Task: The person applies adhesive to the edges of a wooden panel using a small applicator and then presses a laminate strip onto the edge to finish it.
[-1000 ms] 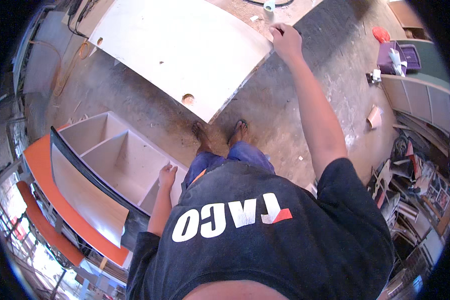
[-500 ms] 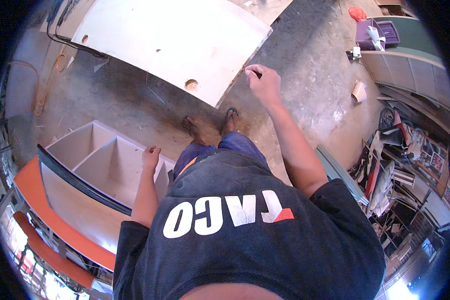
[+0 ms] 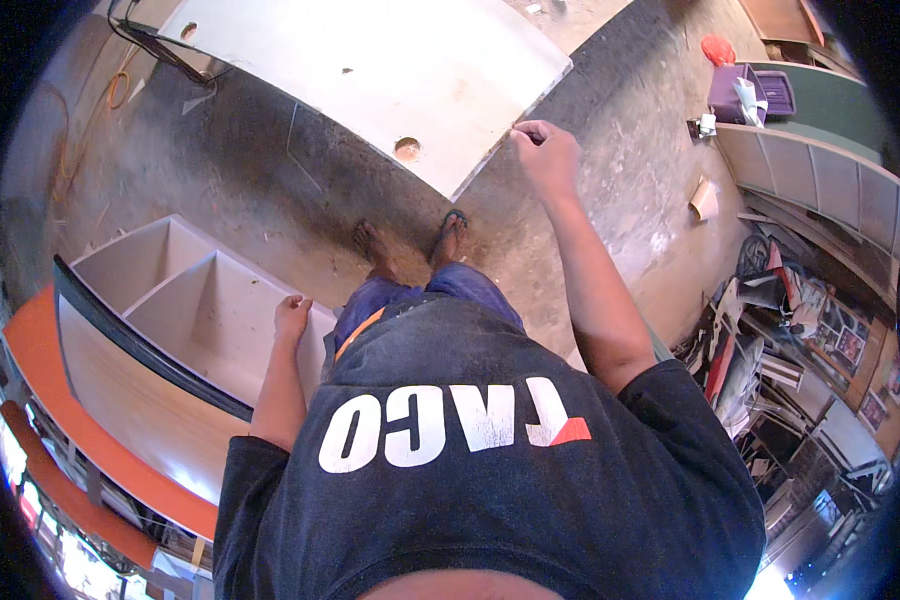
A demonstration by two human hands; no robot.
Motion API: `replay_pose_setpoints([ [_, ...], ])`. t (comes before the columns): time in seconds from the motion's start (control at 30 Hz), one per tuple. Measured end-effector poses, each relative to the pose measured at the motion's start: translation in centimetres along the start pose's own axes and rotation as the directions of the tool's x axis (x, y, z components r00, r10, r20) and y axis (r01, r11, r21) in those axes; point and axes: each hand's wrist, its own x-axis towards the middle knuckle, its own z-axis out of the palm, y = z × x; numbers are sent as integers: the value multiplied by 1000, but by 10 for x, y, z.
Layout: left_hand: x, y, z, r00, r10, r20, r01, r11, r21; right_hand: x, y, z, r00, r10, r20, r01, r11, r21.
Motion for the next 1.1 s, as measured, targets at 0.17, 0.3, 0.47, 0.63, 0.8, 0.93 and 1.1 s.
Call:
replay_pose_setpoints([
  [0.17,2,-4,5,1000,-3,-17,3,1000,7,3,1,-3,999,-35,2,35,999,-26],
  [0.3,2,3,7,1000,-7,-13,6,999,-36,4,9,-2,990,-137,-29,135,989,-60],
  [0.47,-2,15,4,1000,-12,-8,12,1000,-25,4,4,-5,995,-95,-11,95,995,-31],
  [0.63,0,17,3,1000,-9,-13,8,1000,-12,3,-6,-8,1000,-13,23,14,999,-44],
  [0.8,2,16,4,1000,-1,2,1,1000,-3,5,1,-6,999,-48,7,49,998,-34],
  [0.93,4,10,5,1000,-9,6,9,1000,-13,4,3,-3,993,-119,-26,118,993,-30],
  [1.1,5,14,5,1000,-23,19,22,999,26,4,4,-4,997,-71,-12,70,996,-47],
])
